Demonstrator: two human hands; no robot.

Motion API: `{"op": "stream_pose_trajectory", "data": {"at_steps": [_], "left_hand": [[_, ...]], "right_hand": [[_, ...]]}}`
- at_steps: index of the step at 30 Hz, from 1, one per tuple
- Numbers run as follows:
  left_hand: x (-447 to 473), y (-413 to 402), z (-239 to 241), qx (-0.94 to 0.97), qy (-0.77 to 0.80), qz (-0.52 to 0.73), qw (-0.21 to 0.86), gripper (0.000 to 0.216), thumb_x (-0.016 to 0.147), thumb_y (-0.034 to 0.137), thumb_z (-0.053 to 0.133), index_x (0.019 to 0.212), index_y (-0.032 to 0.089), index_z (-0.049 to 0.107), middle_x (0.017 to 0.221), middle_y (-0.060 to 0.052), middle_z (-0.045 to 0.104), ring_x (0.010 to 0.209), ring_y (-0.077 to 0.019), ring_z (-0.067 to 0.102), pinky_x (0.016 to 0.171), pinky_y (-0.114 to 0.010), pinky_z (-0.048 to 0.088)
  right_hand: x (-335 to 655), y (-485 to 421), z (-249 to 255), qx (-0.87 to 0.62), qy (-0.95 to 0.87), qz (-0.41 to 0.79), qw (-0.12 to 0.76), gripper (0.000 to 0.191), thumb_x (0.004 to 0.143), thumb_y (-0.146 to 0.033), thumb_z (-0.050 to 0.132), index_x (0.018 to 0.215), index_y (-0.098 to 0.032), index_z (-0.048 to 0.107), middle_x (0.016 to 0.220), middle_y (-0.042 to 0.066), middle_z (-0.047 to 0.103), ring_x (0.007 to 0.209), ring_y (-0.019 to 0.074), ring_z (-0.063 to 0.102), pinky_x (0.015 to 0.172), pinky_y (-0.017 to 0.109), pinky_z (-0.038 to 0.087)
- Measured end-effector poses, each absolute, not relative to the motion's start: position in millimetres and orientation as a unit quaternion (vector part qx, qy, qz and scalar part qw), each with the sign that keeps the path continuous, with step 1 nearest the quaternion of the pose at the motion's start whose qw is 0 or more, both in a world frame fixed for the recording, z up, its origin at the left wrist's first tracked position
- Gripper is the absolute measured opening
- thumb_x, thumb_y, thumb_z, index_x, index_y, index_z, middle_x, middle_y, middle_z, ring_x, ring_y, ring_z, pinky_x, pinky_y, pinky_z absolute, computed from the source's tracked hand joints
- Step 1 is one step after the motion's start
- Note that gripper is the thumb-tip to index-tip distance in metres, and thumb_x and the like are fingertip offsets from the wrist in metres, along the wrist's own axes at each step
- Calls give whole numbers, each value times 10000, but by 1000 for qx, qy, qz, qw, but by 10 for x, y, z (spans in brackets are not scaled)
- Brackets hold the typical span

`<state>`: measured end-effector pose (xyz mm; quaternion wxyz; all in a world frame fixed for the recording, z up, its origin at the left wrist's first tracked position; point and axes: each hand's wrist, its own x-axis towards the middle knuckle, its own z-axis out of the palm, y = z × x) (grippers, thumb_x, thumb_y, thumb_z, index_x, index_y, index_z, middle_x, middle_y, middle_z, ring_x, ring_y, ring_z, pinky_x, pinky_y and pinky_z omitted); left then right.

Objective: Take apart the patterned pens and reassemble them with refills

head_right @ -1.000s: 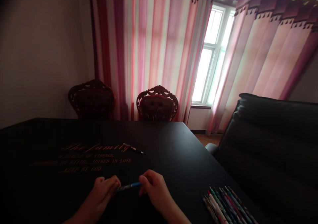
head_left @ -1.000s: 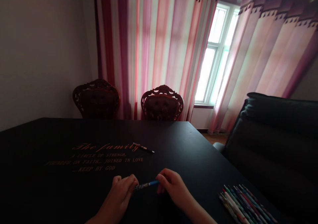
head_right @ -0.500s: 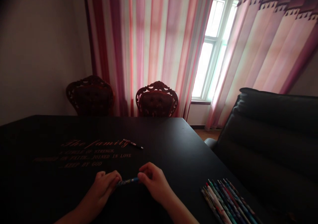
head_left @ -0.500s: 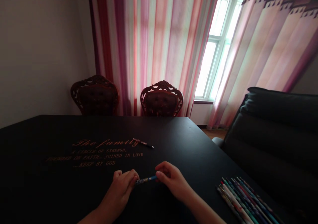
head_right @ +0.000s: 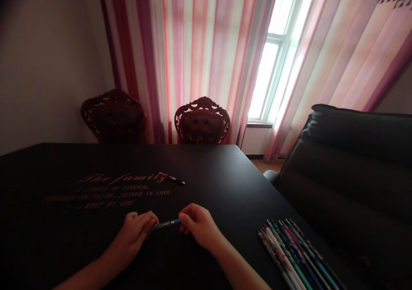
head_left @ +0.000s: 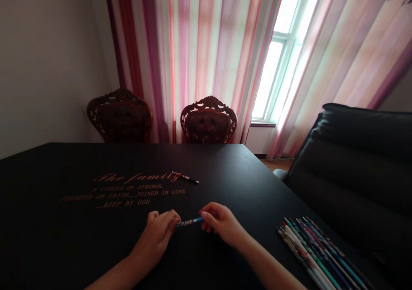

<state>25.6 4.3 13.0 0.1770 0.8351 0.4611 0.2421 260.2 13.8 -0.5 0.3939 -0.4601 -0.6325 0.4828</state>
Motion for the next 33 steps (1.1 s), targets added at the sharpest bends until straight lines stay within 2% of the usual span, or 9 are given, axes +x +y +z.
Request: {"op": "stream_pose_trajectory", "data": {"at_steps": [5, 7, 9, 12, 15, 19, 23, 28, 33], "left_hand": [[252, 60, 39, 832, 462, 263, 160, 352, 1015, 390, 312, 861, 240, 591, 745, 29, 643, 689, -172, 541, 811, -354, 346], [254, 63, 20, 833, 461, 260, 158, 351, 1013, 399, 318, 867, 242, 597, 730, 29, 641, 688, -174, 543, 820, -358, 349], [251, 69, 17, 830, 467, 259, 157, 354, 1010, 406, 324, 868, 244, 605, 719, 32, 641, 692, -175, 551, 828, -359, 355], [230, 91, 22, 811, 493, 278, 151, 300, 993, 418, 370, 924, 263, 617, 802, 29, 672, 752, -186, 586, 840, -367, 359], [195, 126, 13, 790, 516, 301, 134, 201, 955, 414, 463, 1005, 292, 615, 945, 20, 696, 864, -212, 615, 879, -397, 347], [174, 140, -6, 793, 523, 300, 89, 120, 891, 324, 575, 993, 296, 632, 987, 12, 702, 926, -233, 603, 875, -407, 323], [193, 94, 12, 813, 504, 290, 36, 155, 851, 221, 615, 970, 306, 665, 1007, 6, 693, 982, -244, 578, 859, -396, 291], [216, 79, 43, 821, 503, 268, 28, 183, 851, 195, 602, 960, 325, 670, 1007, 11, 684, 992, -249, 572, 863, -411, 272], [200, 146, -2, 802, 537, 249, 79, 161, 858, 247, 601, 998, 315, 645, 1027, 1, 691, 1012, -264, 565, 870, -439, 286]], "right_hand": [[2603, 144, -36, -459, -630, 485, 397, 287, 811, -401, 640, 949, -149, 654, 717, 8, 671, 607, 115, 571, 576, 231, 447], [2611, 159, -53, -465, -624, 500, 380, 271, 828, -404, 610, 889, -146, 668, 641, -2, 651, 556, 111, 548, 550, 232, 434], [2640, 185, -48, -468, -631, 489, 379, 219, 785, -359, 655, 848, -151, 686, 653, -1, 652, 582, 116, 551, 569, 235, 429], [2751, 244, 14, -476, -634, 450, 411, 188, 757, -334, 673, 829, -162, 697, 713, 9, 662, 653, 134, 566, 613, 246, 429], [2932, 311, 107, -497, -613, 422, 446, 223, 768, -377, 648, 797, -158, 678, 672, -2, 626, 627, 132, 540, 597, 247, 412], [3132, 362, 179, -528, -594, 391, 465, 267, 776, -423, 639, 763, -156, 657, 586, -32, 546, 566, 113, 477, 545, 236, 348], [3112, 329, 195, -519, -618, 370, 461, 256, 775, -418, 660, 746, -164, 645, 574, -50, 497, 536, 95, 415, 512, 227, 304], [2922, 215, 239, -502, -682, 331, 417, 177, 790, -343, 664, 770, -168, 687, 637, -27, 559, 565, 101, 447, 529, 227, 336], [2826, 163, 224, -468, -686, 387, 400, 150, 796, -294, 658, 859, -166, 703, 740, -3, 633, 612, 109, 493, 560, 221, 377]]}}
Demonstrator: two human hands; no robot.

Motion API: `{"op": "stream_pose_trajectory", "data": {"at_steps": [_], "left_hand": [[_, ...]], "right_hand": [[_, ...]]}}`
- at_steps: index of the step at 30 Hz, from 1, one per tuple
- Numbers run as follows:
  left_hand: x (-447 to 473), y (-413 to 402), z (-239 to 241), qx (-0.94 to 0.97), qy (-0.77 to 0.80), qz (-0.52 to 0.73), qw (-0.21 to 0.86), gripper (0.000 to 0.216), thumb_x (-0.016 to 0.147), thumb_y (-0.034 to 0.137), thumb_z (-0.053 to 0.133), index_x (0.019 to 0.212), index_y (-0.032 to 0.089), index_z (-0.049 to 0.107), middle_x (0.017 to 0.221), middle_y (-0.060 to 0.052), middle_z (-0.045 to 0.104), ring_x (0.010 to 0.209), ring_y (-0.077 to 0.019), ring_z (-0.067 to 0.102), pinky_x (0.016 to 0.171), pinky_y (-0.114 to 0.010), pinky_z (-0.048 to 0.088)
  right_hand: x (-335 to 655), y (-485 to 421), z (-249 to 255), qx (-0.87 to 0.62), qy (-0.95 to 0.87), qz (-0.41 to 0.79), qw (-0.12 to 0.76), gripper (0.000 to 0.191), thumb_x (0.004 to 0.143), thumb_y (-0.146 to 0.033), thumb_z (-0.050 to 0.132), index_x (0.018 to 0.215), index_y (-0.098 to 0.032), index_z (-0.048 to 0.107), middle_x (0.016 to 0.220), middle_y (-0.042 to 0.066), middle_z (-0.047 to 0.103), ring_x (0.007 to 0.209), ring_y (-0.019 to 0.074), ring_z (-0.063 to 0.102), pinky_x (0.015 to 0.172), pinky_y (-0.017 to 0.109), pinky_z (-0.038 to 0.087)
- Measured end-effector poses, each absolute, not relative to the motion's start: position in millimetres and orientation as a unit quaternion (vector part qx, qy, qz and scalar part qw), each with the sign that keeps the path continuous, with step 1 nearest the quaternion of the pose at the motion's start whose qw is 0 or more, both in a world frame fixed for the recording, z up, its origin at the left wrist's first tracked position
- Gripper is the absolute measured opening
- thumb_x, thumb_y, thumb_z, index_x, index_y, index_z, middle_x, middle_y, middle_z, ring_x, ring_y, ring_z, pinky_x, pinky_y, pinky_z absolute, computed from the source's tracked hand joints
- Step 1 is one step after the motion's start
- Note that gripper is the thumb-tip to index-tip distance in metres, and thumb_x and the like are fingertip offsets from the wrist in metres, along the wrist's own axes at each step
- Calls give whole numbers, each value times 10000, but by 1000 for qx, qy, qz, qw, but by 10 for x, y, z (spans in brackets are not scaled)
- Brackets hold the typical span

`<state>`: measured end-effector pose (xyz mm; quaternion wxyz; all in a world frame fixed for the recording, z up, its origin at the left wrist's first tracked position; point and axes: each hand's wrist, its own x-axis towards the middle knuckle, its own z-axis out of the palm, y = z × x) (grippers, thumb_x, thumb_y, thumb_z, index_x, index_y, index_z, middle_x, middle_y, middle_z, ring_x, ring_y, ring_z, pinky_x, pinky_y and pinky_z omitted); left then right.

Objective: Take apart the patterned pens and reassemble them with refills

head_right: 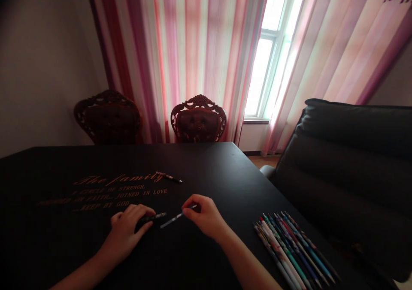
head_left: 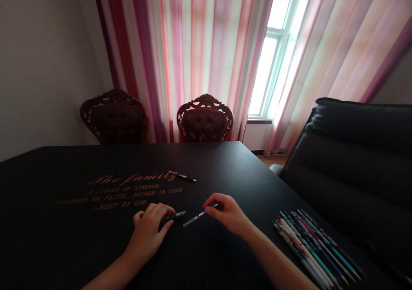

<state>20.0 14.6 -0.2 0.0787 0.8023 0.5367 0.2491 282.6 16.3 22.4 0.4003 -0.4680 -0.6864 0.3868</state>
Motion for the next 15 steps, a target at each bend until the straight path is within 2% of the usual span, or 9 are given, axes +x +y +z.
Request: {"op": "stream_pose_trajectory", "data": {"at_steps": [5, 11, 15], "left_hand": [[206, 124, 53, 832, 478, 258, 113, 180, 917, 401, 553, 1059, 325, 633, 1185, -24, 630, 1131, -277, 513, 927, -465, 290], [238, 68, 133, 854, 455, 226, 111, 91, 891, 268, 579, 881, 282, 668, 1222, -40, 602, 1179, -294, 466, 930, -490, 282], [233, 85, 71, 835, 488, 241, 86, 79, 879, 274, 587, 861, 270, 664, 1193, -45, 598, 1164, -301, 472, 921, -497, 282]], "right_hand": [[2739, 144, 121, -474, -676, 406, 392, 139, 766, -261, 689, 857, -159, 715, 740, 4, 639, 633, 117, 509, 584, 230, 383], [2703, 148, 94, -460, -657, 439, 406, 138, 756, -256, 687, 851, -158, 706, 702, -11, 605, 604, 107, 479, 558, 224, 352], [2829, 222, 133, -476, -612, 418, 474, 126, 770, -285, 662, 808, -165, 674, 618, -43, 528, 560, 94, 414, 524, 220, 299]]}}
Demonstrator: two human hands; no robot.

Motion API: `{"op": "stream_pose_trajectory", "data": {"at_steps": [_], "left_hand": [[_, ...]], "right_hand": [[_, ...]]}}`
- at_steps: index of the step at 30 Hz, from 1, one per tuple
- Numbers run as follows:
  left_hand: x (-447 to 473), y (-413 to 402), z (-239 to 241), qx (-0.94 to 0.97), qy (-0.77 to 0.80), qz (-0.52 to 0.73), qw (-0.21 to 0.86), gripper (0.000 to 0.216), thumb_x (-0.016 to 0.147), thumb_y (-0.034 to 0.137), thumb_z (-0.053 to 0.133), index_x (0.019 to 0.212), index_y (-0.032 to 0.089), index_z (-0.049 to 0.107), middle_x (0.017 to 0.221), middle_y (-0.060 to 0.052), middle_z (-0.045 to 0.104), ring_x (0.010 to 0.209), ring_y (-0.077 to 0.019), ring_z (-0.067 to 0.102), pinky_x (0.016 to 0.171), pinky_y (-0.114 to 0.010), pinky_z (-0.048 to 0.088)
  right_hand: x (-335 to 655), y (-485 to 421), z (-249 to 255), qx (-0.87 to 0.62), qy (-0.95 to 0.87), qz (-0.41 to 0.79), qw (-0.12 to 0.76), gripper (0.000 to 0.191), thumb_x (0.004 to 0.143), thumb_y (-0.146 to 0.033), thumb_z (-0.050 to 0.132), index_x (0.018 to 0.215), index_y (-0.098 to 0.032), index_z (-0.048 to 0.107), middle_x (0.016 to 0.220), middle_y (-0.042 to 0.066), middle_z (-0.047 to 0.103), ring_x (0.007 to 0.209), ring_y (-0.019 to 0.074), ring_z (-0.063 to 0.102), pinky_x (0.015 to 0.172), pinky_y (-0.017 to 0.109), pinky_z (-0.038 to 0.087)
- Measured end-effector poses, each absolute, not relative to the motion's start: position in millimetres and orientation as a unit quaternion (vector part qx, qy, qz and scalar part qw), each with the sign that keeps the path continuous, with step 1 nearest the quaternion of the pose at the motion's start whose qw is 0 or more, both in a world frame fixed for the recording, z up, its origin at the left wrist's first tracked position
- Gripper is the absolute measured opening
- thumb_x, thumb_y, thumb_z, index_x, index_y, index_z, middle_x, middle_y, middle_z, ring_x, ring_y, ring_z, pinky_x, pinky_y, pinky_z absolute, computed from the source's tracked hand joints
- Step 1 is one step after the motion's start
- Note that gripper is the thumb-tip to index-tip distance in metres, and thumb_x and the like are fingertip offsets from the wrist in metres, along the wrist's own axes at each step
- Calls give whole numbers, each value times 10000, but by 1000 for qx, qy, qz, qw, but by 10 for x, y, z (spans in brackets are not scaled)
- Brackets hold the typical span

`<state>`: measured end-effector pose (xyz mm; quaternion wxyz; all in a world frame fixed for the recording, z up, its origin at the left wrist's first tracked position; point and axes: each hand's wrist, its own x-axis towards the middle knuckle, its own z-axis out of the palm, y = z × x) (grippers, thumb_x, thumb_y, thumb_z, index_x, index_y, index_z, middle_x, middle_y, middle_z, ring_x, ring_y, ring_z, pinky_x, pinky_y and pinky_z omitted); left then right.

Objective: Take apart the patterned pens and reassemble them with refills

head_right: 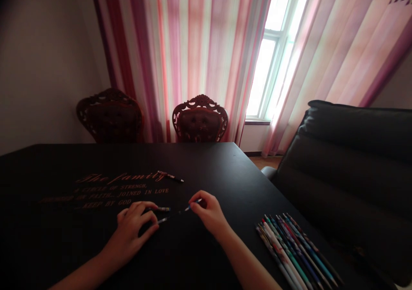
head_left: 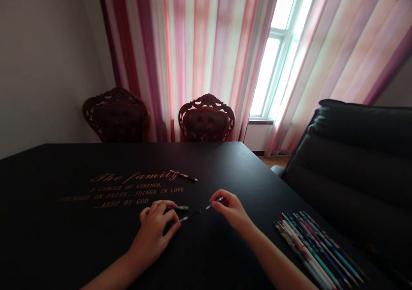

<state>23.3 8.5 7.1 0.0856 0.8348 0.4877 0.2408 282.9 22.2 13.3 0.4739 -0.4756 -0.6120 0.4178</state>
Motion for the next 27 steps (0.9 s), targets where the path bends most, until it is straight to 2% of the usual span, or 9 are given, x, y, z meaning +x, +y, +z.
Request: {"op": "stream_pose_trajectory", "data": {"at_steps": [4, 9, 12, 14, 17, 20, 22, 24, 27], "left_hand": [[214, 108, -9, 820, 511, 247, 72, 48, 858, 275, 611, 854, 268, 658, 1183, -48, 596, 1159, -304, 479, 917, -497, 282], [204, 106, -4, 812, 505, 283, 71, 169, 880, 364, 613, 1034, 296, 630, 1217, -53, 601, 1168, -304, 475, 922, -477, 269], [206, 59, 76, 840, 450, 288, 91, 197, 916, 380, 583, 1099, 316, 612, 1153, -29, 647, 1123, -276, 507, 910, -437, 249], [206, 23, 142, 863, 407, 276, 115, 165, 935, 341, 566, 1088, 319, 624, 1077, -12, 678, 1083, -258, 526, 885, -408, 243], [201, 1, 205, 880, 354, 275, 161, 111, 949, 278, 547, 955, 274, 658, 948, -2, 689, 999, -232, 551, 873, -392, 244], [197, 14, 180, 867, 306, 302, 251, 137, 941, 296, 555, 877, 228, 656, 887, -14, 663, 923, -218, 567, 882, -387, 295], [212, 21, 121, 822, 288, 323, 370, 168, 938, 357, 554, 980, 226, 651, 869, -23, 650, 860, -209, 583, 826, -363, 373], [248, 15, 56, 744, 271, 330, 513, 288, 933, 426, 549, 1131, 225, 609, 829, -25, 652, 770, -195, 600, 728, -328, 429], [318, -9, -12, 627, 235, 335, 663, 425, 917, 480, 561, 1225, 187, 577, 800, -45, 674, 679, -168, 601, 648, -289, 440]], "right_hand": [[2941, 277, 148, -475, -587, 422, 501, 176, 770, -328, 681, 839, -166, 680, 652, -33, 555, 596, 104, 441, 542, 224, 310], [2845, 225, 111, -448, -603, 458, 476, 227, 735, -332, 747, 880, -167, 689, 752, -10, 626, 646, 116, 511, 594, 237, 371], [2699, 133, 89, -430, -625, 478, 443, 227, 725, -306, 771, 892, -167, 704, 761, -7, 641, 645, 113, 508, 607, 242, 379], [2612, 68, 86, -415, -641, 487, 424, 216, 727, -298, 777, 889, -168, 718, 753, -6, 644, 645, 113, 503, 610, 244, 377], [2537, -3, 95, -395, -653, 502, 408, 206, 727, -306, 784, 869, -168, 730, 731, -8, 641, 649, 116, 510, 616, 247, 383], [2517, -34, 107, -380, -648, 525, 400, 229, 714, -321, 800, 863, -158, 738, 724, -1, 654, 649, 120, 531, 621, 249, 394], [2503, -44, 113, -361, -623, 567, 399, 264, 695, -334, 816, 861, -146, 733, 727, 9, 671, 646, 121, 557, 624, 249, 406], [2472, -54, 112, -337, -586, 614, 407, 299, 673, -345, 834, 847, -134, 713, 727, 21, 688, 647, 125, 587, 638, 252, 428], [2405, -66, 83, -312, -541, 647, 438, 334, 656, -363, 848, 802, -135, 651, 702, 28, 697, 638, 131, 608, 640, 256, 451]]}}
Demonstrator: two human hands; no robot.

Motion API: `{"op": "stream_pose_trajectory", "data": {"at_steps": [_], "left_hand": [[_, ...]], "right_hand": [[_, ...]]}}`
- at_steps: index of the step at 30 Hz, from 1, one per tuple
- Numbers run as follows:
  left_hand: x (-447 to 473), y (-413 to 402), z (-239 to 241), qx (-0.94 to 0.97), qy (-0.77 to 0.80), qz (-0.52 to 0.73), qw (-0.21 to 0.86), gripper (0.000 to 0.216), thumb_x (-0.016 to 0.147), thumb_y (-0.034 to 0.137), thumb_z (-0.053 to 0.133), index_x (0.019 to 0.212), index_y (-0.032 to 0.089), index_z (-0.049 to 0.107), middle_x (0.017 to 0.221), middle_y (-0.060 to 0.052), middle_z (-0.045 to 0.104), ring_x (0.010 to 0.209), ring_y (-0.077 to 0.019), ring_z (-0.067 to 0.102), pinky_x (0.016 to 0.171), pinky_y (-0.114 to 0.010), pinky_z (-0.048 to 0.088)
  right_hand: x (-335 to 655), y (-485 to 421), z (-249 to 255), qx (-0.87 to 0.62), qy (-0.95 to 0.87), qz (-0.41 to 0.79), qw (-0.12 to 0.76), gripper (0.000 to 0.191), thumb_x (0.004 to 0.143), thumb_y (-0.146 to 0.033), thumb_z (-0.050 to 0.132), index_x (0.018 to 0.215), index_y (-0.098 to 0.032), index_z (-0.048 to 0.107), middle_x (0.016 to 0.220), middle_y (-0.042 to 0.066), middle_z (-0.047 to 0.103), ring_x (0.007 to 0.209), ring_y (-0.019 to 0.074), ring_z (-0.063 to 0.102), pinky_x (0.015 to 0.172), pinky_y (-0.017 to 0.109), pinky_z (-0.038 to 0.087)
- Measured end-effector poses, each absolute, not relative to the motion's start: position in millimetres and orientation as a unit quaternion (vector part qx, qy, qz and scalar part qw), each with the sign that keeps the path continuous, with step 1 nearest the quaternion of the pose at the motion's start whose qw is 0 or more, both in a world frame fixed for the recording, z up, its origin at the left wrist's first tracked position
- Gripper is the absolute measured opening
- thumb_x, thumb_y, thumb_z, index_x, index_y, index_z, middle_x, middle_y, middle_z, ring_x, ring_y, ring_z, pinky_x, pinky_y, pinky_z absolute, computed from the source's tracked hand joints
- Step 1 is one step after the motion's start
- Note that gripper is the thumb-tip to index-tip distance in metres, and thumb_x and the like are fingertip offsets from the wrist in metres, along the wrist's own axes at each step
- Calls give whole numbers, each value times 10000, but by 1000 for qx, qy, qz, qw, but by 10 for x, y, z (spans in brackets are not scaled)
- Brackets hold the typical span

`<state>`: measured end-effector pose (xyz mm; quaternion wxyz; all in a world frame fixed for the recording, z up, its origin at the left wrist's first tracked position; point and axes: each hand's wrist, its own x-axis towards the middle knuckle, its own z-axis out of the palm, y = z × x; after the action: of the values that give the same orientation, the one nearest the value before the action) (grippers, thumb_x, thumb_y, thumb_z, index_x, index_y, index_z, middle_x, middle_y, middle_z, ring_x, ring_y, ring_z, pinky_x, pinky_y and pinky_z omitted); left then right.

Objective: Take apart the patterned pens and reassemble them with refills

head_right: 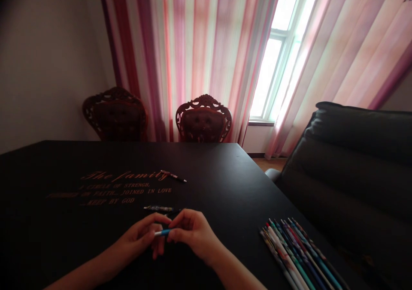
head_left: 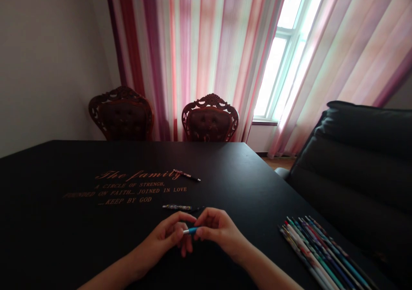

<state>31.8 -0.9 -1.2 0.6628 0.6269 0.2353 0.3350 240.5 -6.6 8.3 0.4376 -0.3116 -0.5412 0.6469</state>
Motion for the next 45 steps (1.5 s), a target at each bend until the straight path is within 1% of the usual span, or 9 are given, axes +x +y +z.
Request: {"op": "stream_pose_trajectory", "data": {"at_steps": [2, 4, 8, 10, 13, 16, 22, 32, 45], "left_hand": [[346, -17, -31, 562, 230, 351, 712, 415, 903, 458, 599, 1177, 149, 628, 826, -70, 683, 711, -165, 601, 657, -275, 437], [346, -9, -40, 507, 232, 370, 743, 369, 887, 405, 644, 1119, 120, 674, 838, -83, 683, 755, -163, 597, 681, -265, 437], [303, 36, -44, 455, 225, 385, 771, 280, 888, 324, 660, 1055, 105, 713, 791, -75, 682, 724, -142, 584, 687, -253, 431], [289, 46, -31, 439, 215, 374, 788, 267, 895, 309, 648, 1050, 102, 715, 788, -79, 685, 725, -145, 590, 687, -255, 431], [287, 39, -1, 429, 195, 340, 814, 339, 896, 342, 640, 1111, 86, 697, 868, -125, 706, 793, -182, 622, 727, -285, 442], [291, 27, 16, 436, 190, 318, 820, 397, 885, 369, 653, 1138, 66, 688, 892, -145, 716, 800, -197, 641, 747, -301, 445], [284, 32, 14, 451, 200, 311, 813, 378, 865, 347, 688, 1110, 59, 700, 876, -139, 728, 779, -179, 645, 749, -286, 446], [285, 63, -89, 466, 205, 315, 801, 352, 870, 358, 682, 1079, 76, 710, 872, -132, 728, 792, -195, 666, 736, -290, 464], [293, 65, -106, 468, 207, 317, 798, 334, 861, 343, 698, 1055, 71, 712, 847, -129, 718, 785, -192, 661, 717, -277, 469]], "right_hand": [[2371, -73, 46, -308, -536, 645, 449, 361, 665, -388, 842, 798, -150, 604, 691, 20, 687, 624, 130, 604, 617, 249, 450], [2361, -83, 11, -327, -561, 616, 446, 354, 723, -425, 795, 828, -161, 584, 702, 10, 669, 620, 126, 591, 605, 243, 440], [2392, -115, 2, -394, -680, 473, 399, 281, 905, -429, 589, 807, -167, 606, 671, -12, 608, 602, 106, 520, 607, 230, 401], [2399, -133, 21, -403, -720, 421, 377, 300, 939, -401, 530, 761, -172, 606, 645, -21, 585, 591, 103, 494, 607, 225, 387], [2377, -157, 39, -406, -734, 406, 363, 283, 931, -372, 534, 733, -178, 590, 647, -30, 575, 585, 99, 479, 598, 214, 375], [2339, -178, 17, -408, -728, 418, 359, 238, 915, -337, 551, 740, -179, 579, 658, -33, 574, 585, 98, 476, 592, 209, 371], [2315, -192, -50, -404, -725, 413, 374, 181, 905, -290, 546, 764, -179, 573, 667, -33, 568, 596, 104, 479, 588, 214, 367], [2322, -185, -47, -421, -718, 408, 376, 202, 862, -294, 576, 699, -175, 575, 619, -41, 521, 575, 104, 433, 580, 221, 353], [2324, -178, -63, -422, -712, 417, 375, 191, 851, -288, 590, 696, -176, 579, 608, -44, 510, 562, 102, 405, 555, 219, 332]]}}
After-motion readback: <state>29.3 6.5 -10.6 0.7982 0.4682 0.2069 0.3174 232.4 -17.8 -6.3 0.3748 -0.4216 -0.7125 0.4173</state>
